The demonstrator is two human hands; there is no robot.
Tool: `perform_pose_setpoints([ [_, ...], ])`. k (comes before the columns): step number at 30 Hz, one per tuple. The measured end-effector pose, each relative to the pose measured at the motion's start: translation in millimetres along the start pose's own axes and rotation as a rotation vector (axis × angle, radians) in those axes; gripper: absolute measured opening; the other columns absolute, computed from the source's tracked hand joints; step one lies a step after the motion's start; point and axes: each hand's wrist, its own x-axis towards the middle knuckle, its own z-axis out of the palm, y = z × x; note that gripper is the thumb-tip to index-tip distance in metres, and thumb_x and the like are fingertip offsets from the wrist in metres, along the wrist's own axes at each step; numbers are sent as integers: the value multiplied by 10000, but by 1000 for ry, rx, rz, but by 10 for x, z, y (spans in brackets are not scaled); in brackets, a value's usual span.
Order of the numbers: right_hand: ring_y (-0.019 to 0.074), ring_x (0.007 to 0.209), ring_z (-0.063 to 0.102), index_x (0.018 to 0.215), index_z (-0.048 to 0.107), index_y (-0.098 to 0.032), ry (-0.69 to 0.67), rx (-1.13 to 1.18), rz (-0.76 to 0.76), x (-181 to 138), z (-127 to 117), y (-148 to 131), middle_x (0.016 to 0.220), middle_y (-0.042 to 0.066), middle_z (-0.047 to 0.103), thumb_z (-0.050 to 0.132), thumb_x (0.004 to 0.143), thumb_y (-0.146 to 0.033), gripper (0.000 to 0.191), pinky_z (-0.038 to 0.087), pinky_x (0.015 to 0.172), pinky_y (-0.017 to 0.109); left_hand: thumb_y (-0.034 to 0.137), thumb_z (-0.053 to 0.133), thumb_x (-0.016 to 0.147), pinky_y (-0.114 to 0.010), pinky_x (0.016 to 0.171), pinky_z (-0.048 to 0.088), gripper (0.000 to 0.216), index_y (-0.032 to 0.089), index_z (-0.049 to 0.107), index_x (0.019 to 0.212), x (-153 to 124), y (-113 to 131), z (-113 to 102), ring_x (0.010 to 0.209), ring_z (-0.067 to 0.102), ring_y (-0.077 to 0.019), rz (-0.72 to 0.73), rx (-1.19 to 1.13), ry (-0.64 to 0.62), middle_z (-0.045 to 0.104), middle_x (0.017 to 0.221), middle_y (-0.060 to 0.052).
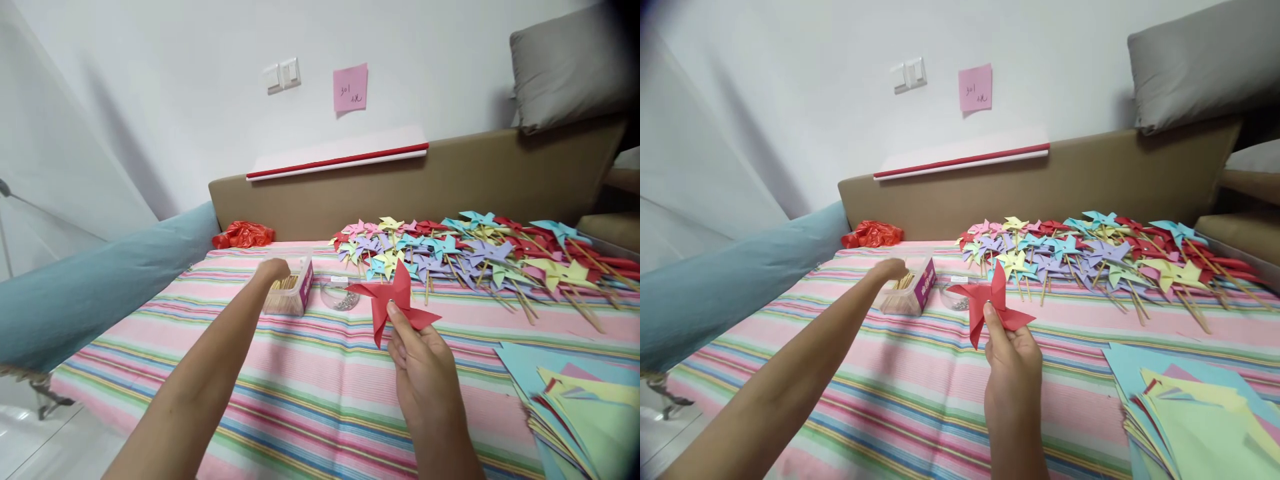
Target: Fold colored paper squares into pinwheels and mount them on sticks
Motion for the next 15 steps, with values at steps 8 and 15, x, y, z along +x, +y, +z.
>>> perform_pose_setpoints([
  [8, 36, 461, 240, 654, 522, -195, -25, 23, 1, 43, -47, -33, 552, -104, 334, 938, 611, -327, 438, 228, 360, 168, 434, 335, 1058, -292, 717, 487, 289, 230, 474, 907, -1397, 19, 281, 702, 611, -167, 361, -823, 275, 631, 753, -3],
  [15, -2, 444, 267, 618, 447, -179, -175, 203, 159, -2, 42, -46, 594, -118, 344, 954, 580, -200, 508, 285, 349, 87, 411, 444, 1042, -276, 703, 432, 232, 219, 479, 915, -1880, 331, 809, 679, 520, -136, 344, -1426, 78, 542, 699, 34],
])
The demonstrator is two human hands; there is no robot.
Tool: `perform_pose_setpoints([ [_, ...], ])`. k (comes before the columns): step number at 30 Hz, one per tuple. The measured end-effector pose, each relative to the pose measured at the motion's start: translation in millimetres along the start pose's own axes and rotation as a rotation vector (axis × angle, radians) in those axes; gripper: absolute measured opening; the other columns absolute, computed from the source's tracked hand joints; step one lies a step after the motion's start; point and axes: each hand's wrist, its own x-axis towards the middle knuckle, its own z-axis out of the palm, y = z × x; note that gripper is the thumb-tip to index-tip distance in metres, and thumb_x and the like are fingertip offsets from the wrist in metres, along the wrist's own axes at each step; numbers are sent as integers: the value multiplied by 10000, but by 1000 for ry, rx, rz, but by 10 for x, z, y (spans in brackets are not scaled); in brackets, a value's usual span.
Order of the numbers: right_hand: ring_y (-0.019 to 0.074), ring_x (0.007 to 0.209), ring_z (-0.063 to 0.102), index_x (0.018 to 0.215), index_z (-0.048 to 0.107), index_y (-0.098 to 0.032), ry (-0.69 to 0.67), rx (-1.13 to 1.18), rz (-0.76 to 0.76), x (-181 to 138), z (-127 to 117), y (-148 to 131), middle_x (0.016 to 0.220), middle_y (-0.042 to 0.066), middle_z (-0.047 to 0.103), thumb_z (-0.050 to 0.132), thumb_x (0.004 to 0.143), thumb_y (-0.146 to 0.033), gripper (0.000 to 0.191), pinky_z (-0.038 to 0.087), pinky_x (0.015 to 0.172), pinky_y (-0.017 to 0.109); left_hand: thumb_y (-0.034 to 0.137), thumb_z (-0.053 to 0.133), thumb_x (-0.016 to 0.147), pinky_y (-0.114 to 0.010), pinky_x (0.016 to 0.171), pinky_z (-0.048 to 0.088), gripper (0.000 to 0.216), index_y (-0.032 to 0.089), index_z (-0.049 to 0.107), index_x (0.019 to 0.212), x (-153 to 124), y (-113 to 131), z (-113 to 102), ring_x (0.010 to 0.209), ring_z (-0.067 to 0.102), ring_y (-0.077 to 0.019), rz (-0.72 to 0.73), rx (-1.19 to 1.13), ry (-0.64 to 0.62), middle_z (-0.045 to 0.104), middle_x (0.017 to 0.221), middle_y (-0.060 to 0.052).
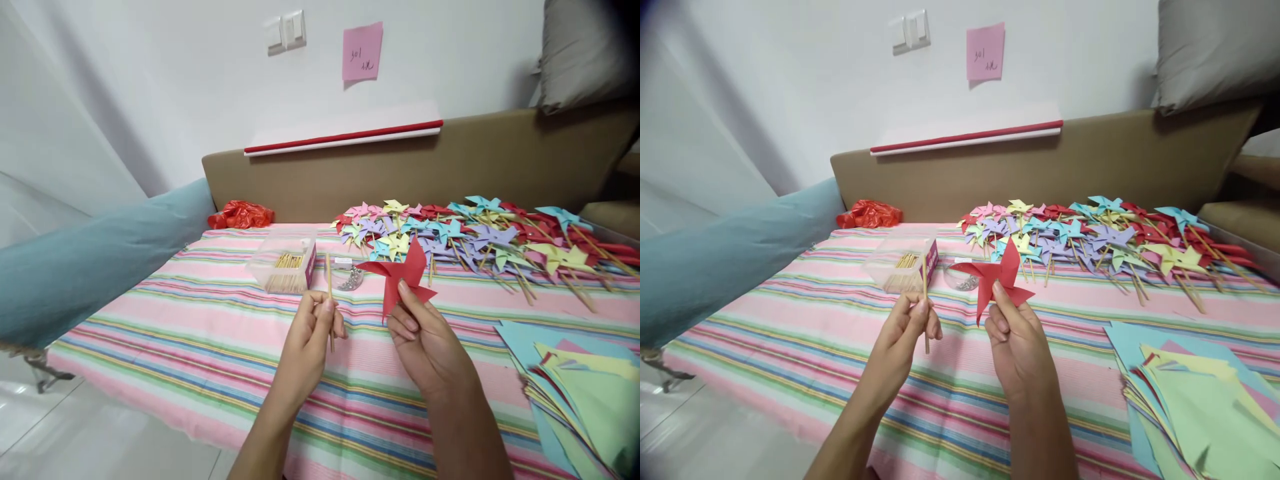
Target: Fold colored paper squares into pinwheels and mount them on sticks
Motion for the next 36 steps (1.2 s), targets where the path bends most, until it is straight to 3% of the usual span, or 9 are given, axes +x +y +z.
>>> perform_pose_setpoints([
  [5, 0, 419, 232, 742, 633, -175, -208, -88, 39, -81, -23, -56, 536, -119, 359, 898, 720, -283, 287, 291, 363, 84, 366, 481, 1039, -244, 659, 397, 212, 202, 500, 906, -25, -39, 94, 662, 485, -109, -14, -130, 30, 527, 703, 38],
  [8, 29, 476, 413, 776, 704, -191, -412, -315, 20, -134, -71, -70, 554, -67, 478, 852, 780, -338, 209, 412, 458, 123, 392, 518, 1023, -228, 604, 365, 211, 206, 509, 925, -76, -142, 81, 609, 436, -94, -51, -251, 29, 503, 683, 50],
  [12, 170, 908, 645, 836, 747, -279, -626, -550, -205, -190, -76, -78, 949, 24, 676, 805, 823, -249, 67, 549, 683, 260, 425, 600, 977, -220, 617, 363, 243, 206, 536, 894, -110, -288, 41, 645, 446, -89, -87, -381, 44, 521, 739, 39],
  [15, 218, 1250, 548, 848, 752, -311, -630, -741, -399, -220, -34, -88, 1194, 27, 679, 767, 858, -221, 92, 511, 946, 356, 408, 623, 966, -232, 685, 386, 220, 208, 564, 896, -119, -370, 2, 721, 487, -108, -96, -408, 52, 554, 789, 21],
  [17, 232, 1346, 494, 869, 751, -309, -638, -822, -443, -233, -7, -85, 1321, 18, 652, 752, 874, -232, 77, 430, 1078, 406, 375, 664, 943, -243, 727, 393, 194, 208, 579, 890, -129, -421, -26, 775, 508, -125, -97, -397, 39, 575, 827, 9],
  [20, 233, 1300, 560, 915, 751, -309, -652, -838, -437, -244, 21, -52, 1298, 15, 682, 731, 894, -227, 87, 454, 1062, 409, 329, 739, 885, -252, 749, 399, 179, 210, 606, 873, -151, -482, -54, 788, 507, -134, -70, -377, 18, 571, 847, 7],
  [25, 189, 1065, 681, 934, 749, -298, -659, -807, -501, -263, 62, 11, 1011, -11, 751, 709, 891, -140, 169, 521, 950, 351, 345, 721, 885, -286, 763, 430, 167, 202, 641, 852, -189, -496, -43, 795, 527, -166, -66, -302, 77, 589, 845, -20],
  [31, 184, 1018, 694, 954, 745, -277, -636, -801, -555, -294, 87, 2, 953, -8, 753, 678, 911, -125, 171, 542, 932, 345, 406, 700, 887, -339, 827, 460, 211, 198, 664, 878, -198, -496, -37, 863, 564, -219, -62, -203, 121, 610, 819, -52],
  [36, 159, 977, 697, 949, 742, -280, -597, -806, -558, -307, 93, 11, 922, -24, 742, 663, 920, -122, 180, 549, 914, 316, 411, 678, 909, -322, 769, 452, 230, 193, 652, 839, -189, -464, -50, 808, 539, -198, -29, -198, 83, 589, 812, -51],
])
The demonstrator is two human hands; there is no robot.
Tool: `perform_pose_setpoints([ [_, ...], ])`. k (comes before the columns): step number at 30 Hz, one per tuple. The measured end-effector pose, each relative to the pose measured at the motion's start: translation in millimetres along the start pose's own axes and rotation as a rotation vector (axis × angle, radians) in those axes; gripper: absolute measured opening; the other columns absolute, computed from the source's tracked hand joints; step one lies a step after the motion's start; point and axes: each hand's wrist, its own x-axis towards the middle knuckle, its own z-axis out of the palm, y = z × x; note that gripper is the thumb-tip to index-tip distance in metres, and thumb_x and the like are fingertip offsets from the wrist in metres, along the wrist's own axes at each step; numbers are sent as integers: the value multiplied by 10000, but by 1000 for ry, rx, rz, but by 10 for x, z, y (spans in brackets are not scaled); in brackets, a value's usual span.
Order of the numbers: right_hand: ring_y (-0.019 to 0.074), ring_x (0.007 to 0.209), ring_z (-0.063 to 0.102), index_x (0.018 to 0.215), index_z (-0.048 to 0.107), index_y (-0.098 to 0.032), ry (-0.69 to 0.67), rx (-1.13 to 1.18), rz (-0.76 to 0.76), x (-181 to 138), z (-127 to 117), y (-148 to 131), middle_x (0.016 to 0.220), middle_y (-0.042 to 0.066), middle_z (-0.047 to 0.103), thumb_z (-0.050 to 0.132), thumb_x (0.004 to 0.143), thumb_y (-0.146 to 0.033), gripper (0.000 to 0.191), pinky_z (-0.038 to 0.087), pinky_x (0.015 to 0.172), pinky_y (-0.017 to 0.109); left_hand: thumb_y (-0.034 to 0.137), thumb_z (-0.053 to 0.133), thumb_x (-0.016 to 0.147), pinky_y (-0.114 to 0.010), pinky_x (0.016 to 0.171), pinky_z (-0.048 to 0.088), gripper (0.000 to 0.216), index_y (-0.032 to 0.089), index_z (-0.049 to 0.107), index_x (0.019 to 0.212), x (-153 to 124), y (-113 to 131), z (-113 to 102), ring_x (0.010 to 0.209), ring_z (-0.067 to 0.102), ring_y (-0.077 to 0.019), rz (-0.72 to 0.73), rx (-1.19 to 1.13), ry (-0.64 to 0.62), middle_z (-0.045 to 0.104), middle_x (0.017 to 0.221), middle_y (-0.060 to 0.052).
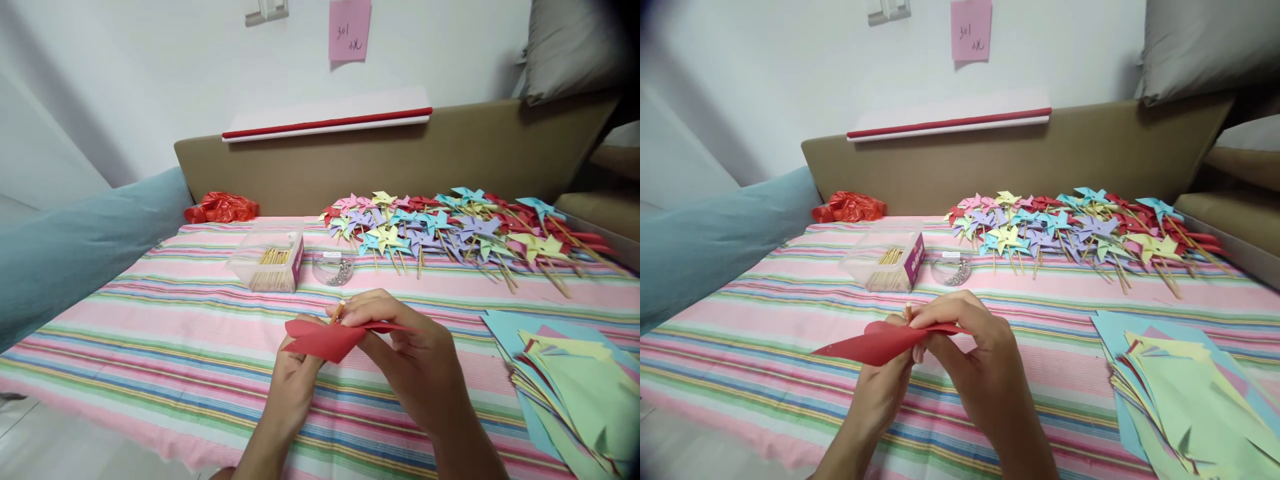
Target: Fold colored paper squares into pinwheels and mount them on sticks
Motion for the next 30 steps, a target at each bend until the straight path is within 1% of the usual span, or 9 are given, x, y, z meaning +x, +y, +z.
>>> perform_pose_setpoints([
  [3, 152, 981, 694, 948, 738, -283, 2, 8, 12, 0, 12, 7, 929, -30, 737, 659, 924, -124, 179, 546, 918, 309, 420, 649, 932, -306, 732, 441, 245, 191, 642, 844, 9, 30, 2, 760, 509, -173, 0, -42, -29, 561, 798, -37],
  [5, 153, 988, 692, 960, 736, -284, -10, 15, 13, 2, 19, 13, 944, -28, 736, 650, 929, -117, 190, 543, 922, 315, 430, 649, 930, -309, 735, 443, 257, 189, 638, 843, 13, 40, -1, 757, 511, -173, 3, -43, -26, 556, 791, -35],
  [12, 165, 981, 684, 959, 735, -284, -25, 42, 1, 2, 23, 18, 951, -19, 740, 663, 923, -121, 182, 542, 888, 325, 441, 684, 900, -352, 822, 458, 265, 197, 626, 816, 2, 11, -31, 848, 564, -217, 27, 23, 45, 588, 785, -46],
  [17, 165, 961, 680, 942, 732, -288, -11, 53, 19, 2, 30, 11, 938, -16, 738, 651, 922, -111, 195, 529, 888, 318, 464, 695, 882, -361, 820, 460, 270, 207, 637, 824, -4, -2, -51, 853, 574, -235, 23, 45, 46, 610, 800, -56],
  [21, 168, 957, 682, 942, 720, -287, -36, 91, 54, -10, 15, 21, 956, -11, 727, 655, 932, -157, 146, 530, 888, 320, 477, 700, 876, -352, 798, 451, 275, 211, 642, 837, 3, -15, -97, 841, 571, -233, 35, 61, 41, 612, 816, -56],
  [24, 162, 952, 682, 941, 714, -288, -46, 123, 95, -22, -14, 70, 959, -13, 725, 662, 936, -200, 103, 531, 889, 311, 435, 664, 916, -344, 803, 443, 244, 211, 644, 822, 25, -7, -135, 833, 560, -221, 59, 87, -21, 606, 829, -52],
  [27, 172, 948, 683, 899, 710, -266, -6, 164, 182, -19, -45, 146, 946, -2, 727, 698, 914, -260, 19, 537, 885, 318, 371, 595, 973, -332, 829, 432, 239, 208, 635, 802, 63, 18, -143, 839, 561, -205, 72, 119, -108, 595, 817, -41],
  [30, 187, 945, 681, 887, 708, -232, 62, 157, 259, 4, -57, 191, 942, 17, 723, 732, 881, -309, 81, 528, 896, 337, 352, 579, 988, -295, 772, 421, 192, 211, 644, 876, 109, 48, -130, 785, 553, -174, 70, 145, -119, 577, 790, -16],
])
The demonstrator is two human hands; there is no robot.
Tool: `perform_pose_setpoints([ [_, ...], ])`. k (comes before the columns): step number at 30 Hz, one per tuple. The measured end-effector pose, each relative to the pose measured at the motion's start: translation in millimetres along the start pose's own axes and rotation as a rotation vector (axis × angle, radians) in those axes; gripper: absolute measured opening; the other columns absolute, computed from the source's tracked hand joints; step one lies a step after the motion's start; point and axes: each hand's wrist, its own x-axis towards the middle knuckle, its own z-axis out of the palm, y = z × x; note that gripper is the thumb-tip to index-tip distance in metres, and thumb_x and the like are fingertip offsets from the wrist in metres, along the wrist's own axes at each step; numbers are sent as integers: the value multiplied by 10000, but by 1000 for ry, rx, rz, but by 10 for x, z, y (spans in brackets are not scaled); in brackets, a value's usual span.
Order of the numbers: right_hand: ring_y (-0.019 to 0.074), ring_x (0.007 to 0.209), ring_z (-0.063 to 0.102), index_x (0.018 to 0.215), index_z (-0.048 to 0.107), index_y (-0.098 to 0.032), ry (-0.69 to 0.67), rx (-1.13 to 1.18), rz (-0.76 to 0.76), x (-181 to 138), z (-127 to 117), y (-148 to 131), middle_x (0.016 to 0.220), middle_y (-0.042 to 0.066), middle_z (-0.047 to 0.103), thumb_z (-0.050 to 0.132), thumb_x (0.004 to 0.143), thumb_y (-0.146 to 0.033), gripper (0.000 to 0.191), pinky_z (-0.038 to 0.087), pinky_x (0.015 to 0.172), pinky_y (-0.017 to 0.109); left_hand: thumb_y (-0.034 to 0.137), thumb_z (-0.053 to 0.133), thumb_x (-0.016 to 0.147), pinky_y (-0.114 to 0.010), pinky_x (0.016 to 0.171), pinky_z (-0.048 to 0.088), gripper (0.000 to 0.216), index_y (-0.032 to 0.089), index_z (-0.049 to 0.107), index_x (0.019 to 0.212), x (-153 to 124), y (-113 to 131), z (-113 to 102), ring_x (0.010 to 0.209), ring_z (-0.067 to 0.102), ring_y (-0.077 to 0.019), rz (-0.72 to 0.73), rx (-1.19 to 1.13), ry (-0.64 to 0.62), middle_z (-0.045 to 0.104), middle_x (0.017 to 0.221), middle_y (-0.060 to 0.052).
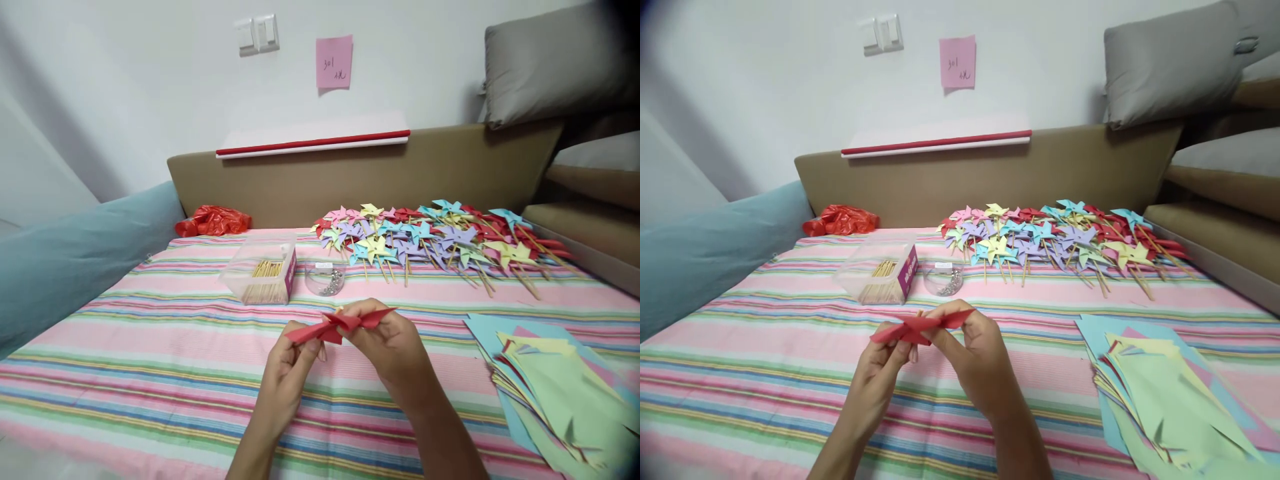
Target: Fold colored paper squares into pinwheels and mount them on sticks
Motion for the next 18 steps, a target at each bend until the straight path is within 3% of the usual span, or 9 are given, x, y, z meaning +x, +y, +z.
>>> perform_pose_setpoints([
  [5, 192, 911, 658, 887, 697, -200, 71, -4, 22, 28, 42, 24, 905, 19, 695, 774, 832, -345, 174, 514, 854, 325, 377, 590, 983, -281, 739, 416, 185, 207, 653, 1019, 55, 38, -17, 757, 560, -160, 7, -17, -15, 585, 782, -3],
  [11, 184, 856, 654, 892, 708, -189, 89, 72, 27, 74, 118, 47, 877, 26, 709, 789, 813, -390, 231, 523, 793, 305, 392, 609, 969, -282, 733, 404, 216, 189, 631, 898, 66, 61, -14, 753, 561, -157, 5, -31, -25, 596, 770, -6],
  [18, 195, 803, 670, 871, 714, -172, 168, 24, 86, 8, 236, -146, 848, 47, 750, 846, 733, -447, 335, 530, 752, 319, 436, 629, 947, -276, 714, 393, 243, 196, 610, 912, 31, 72, 70, 756, 549, -160, -19, -160, -17, 607, 763, -6],
])
